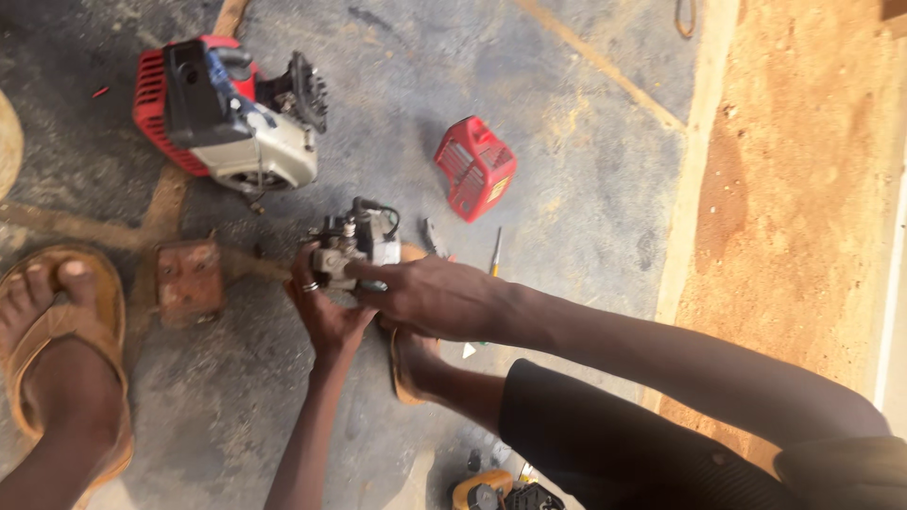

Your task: The person disassembles a small engine component using a screwdriver and pliers. They remove screws and parts, then reassemble the component and tighten the screws.

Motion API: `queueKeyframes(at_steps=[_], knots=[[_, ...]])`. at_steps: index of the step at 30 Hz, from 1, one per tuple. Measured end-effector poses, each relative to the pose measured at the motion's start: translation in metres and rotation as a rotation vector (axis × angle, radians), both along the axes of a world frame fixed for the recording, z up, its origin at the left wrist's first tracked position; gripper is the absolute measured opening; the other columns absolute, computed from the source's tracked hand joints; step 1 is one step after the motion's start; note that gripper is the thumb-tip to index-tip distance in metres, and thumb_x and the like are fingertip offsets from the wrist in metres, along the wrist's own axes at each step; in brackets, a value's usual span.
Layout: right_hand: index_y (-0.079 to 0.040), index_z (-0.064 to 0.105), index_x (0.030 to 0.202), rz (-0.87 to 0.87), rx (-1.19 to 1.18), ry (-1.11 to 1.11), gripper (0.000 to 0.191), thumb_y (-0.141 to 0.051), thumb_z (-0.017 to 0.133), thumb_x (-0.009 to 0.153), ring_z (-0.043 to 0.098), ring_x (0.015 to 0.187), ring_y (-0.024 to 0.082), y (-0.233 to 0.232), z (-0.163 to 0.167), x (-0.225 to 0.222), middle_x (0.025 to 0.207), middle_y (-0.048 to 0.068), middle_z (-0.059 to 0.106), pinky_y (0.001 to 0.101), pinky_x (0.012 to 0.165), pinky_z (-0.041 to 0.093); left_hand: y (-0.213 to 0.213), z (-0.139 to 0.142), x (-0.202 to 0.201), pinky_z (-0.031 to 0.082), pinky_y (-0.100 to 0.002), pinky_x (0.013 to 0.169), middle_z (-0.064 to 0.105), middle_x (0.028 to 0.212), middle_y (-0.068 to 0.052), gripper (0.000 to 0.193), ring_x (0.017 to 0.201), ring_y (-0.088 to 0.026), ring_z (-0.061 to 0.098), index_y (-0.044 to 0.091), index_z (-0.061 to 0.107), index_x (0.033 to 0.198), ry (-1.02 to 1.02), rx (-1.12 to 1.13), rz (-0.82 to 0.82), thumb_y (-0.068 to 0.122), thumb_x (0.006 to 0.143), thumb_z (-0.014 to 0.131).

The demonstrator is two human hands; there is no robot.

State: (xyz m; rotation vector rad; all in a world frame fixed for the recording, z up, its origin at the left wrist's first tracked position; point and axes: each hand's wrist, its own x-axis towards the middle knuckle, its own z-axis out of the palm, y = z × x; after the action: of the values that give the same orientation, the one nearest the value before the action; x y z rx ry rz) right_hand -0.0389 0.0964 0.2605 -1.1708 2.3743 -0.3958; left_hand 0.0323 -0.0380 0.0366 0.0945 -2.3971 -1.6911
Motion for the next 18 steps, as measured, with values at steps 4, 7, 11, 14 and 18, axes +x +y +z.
queueKeyframes(at_steps=[4, 7, 11, 14, 18], knots=[[-0.004, 0.074, 0.109, 0.191, 0.035, 0.167, 0.034, 0.001, 0.076, 0.075, 0.068, 0.088, 0.013, 0.015, 0.003, -0.006, 0.127, 0.004, 0.063, 0.023, 0.074, 0.061, 0.005, 0.014, 0.0, 0.038, -0.051, 0.106, 0.049, 0.149, -0.012, 0.115, 0.126, -0.032, 0.048, 0.009, 0.037, 0.154, 0.001, -0.021, -0.021, 0.041, 0.062, 0.099], [-0.008, 0.075, 0.095, 0.343, 0.089, 0.294, 0.017, -0.006, 0.078, 0.078, 0.067, 0.104, 0.015, 0.02, 0.007, -0.012, 0.115, 0.002, 0.066, 0.0262, 0.091, 0.059, 0.007, 0.018, -0.001, 0.038, -0.05, 0.106, 0.05, 0.146, -0.011, 0.118, 0.125, -0.031, 0.05, 0.009, 0.036, 0.154, 0.04, -0.001, -0.03, 0.043, 0.06, 0.099], [-0.015, 0.072, 0.079, 0.568, 0.183, 0.544, 0.011, -0.019, 0.08, 0.073, 0.067, 0.11, 0.017, 0.021, 0.003, -0.019, 0.102, -0.002, 0.068, 0.0312, 0.109, 0.054, 0.004, 0.011, -0.001, 0.038, -0.048, 0.103, 0.053, 0.145, -0.01, 0.111, 0.121, -0.028, 0.054, 0.01, 0.038, 0.153, 0.039, -0.013, -0.021, 0.043, 0.063, 0.094], [-0.006, 0.07, 0.109, 0.474, 0.15, 0.558, 0.033, -0.033, 0.075, 0.09, 0.064, 0.087, 0.017, 0.016, -0.009, -0.013, 0.085, 0.001, 0.066, 0.0326, 0.086, 0.053, 0.004, -0.001, 0.0, 0.038, -0.047, 0.106, 0.054, 0.147, -0.01, 0.103, 0.124, -0.027, 0.055, 0.012, 0.039, 0.154, 0.065, 0.012, -0.01, 0.042, 0.068, 0.089], [-0.002, 0.055, 0.144, 0.128, 0.141, 0.518, 0.059, -0.024, 0.071, 0.093, 0.059, 0.061, 0.015, -0.007, -0.028, 0.013, 0.068, 0.0, 0.061, 0.0317, 0.061, 0.049, 0.002, -0.02, 0.0, 0.04, -0.048, 0.1, 0.049, 0.15, -0.017, 0.105, 0.128, -0.031, 0.053, 0.01, 0.038, 0.15, 0.106, -0.214, 0.022, 0.044, 0.069, 0.094]])
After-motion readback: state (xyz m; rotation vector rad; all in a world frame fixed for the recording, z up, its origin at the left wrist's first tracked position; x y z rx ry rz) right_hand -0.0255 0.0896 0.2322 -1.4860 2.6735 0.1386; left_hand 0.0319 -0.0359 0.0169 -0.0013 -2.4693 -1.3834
